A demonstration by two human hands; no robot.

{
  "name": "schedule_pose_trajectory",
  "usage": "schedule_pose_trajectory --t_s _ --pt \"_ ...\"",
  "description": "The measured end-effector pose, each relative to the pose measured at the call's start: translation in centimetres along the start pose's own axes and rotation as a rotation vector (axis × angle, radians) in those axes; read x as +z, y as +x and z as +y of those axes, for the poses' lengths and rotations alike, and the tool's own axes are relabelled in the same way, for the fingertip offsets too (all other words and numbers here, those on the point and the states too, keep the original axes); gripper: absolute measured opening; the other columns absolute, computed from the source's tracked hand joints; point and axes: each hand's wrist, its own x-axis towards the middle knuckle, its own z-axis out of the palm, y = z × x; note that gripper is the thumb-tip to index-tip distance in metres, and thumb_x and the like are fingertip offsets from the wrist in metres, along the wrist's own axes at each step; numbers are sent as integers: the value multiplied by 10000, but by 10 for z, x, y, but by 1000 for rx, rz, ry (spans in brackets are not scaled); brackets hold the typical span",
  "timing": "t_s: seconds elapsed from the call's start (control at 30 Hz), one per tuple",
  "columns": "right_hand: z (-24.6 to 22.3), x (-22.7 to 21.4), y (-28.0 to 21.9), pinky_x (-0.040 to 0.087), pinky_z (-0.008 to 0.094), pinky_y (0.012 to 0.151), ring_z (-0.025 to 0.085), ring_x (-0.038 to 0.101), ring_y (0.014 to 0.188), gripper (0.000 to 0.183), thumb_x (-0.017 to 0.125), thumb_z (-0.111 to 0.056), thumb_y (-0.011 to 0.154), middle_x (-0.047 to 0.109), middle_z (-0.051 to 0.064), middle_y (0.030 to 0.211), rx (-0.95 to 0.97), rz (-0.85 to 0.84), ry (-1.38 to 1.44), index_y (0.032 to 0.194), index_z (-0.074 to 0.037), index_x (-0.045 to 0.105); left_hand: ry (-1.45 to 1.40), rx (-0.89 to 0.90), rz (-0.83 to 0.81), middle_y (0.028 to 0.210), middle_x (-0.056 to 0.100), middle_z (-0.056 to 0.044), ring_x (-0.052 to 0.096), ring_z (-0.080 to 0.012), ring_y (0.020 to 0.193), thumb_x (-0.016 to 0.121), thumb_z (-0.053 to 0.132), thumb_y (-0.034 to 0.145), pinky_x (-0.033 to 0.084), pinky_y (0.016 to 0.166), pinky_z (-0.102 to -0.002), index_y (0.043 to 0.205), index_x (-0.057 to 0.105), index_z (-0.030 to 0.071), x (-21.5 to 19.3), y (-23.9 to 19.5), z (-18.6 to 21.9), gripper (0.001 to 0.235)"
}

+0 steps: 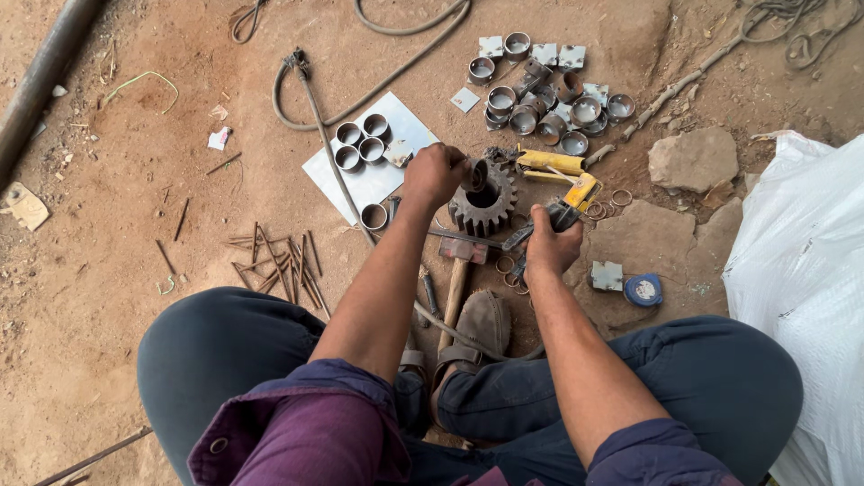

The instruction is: The person sits on the ground and uses a handheld welding tool to join a small metal piece to a larger gear-like component. After welding, the person uses pliers to inspect the joint and then picks up a metal cylinder to fit it onto the gear.

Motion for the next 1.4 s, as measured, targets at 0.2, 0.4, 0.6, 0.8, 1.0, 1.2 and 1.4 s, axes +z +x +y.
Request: schedule_pose_trajectory --t_s 0.2,0.4,0.6,0.8,1.0,1.2,1.4 --pt "-1 0 -1 499 290 396 137 603 492 385 799 -263 833 673 80 878 -1 -3 43 1045 -53 555 13 -62 87 938 783 -61 740 -266 847 749 310 859 587 780 -409 1006 819 212 9 -11 -6 190" --pt "0 0 -2 504 284 394 129 613 503 378 799 -250 838 666 73 882 -7 -18 15 1046 -52 553 173 62 -11 947 796 -26 749 -215 827 719 348 926 588 804 -394 981 821 243 24 -7 3 157" --pt "1 0 0 505 273 389 120 616 524 370 797 -241 836 664 76 893 -12 7 32 1048 -50 562 114 98 -43 1003 787 -24 749 -207 865 713 343 913 589 852 -395 1006 818 257 34 -5 7 165" --pt "3 -3 0 508 248 388 112 617 533 373 771 -252 871 648 84 922 21 -40 -23 1085 -51 540 251 136 19 986 753 -57 711 -252 945 694 330 959 495 957 -433 961 789 186 41 -7 13 173" --pt "-1 -3 0 499 265 379 115 617 511 372 784 -244 840 676 80 893 12 -20 26 1054 -47 552 306 241 107 985 728 -29 662 -210 980 653 303 977 476 933 -426 972 777 195 50 -4 4 165" --pt "1 -1 0 499 274 382 127 620 510 393 802 -255 832 667 81 880 20 -6 24 1051 -49 549 351 141 -92 997 734 5 651 -175 977 623 374 993 466 958 -405 1020 786 253 58 -3 -4 204" --pt "2 -1 1 505 272 391 140 625 526 398 809 -258 820 670 89 878 0 -2 43 1023 -34 551 375 159 -61 1038 738 5 625 -185 1061 639 426 975 461 933 -403 1005 793 239 68 0 -16 244"
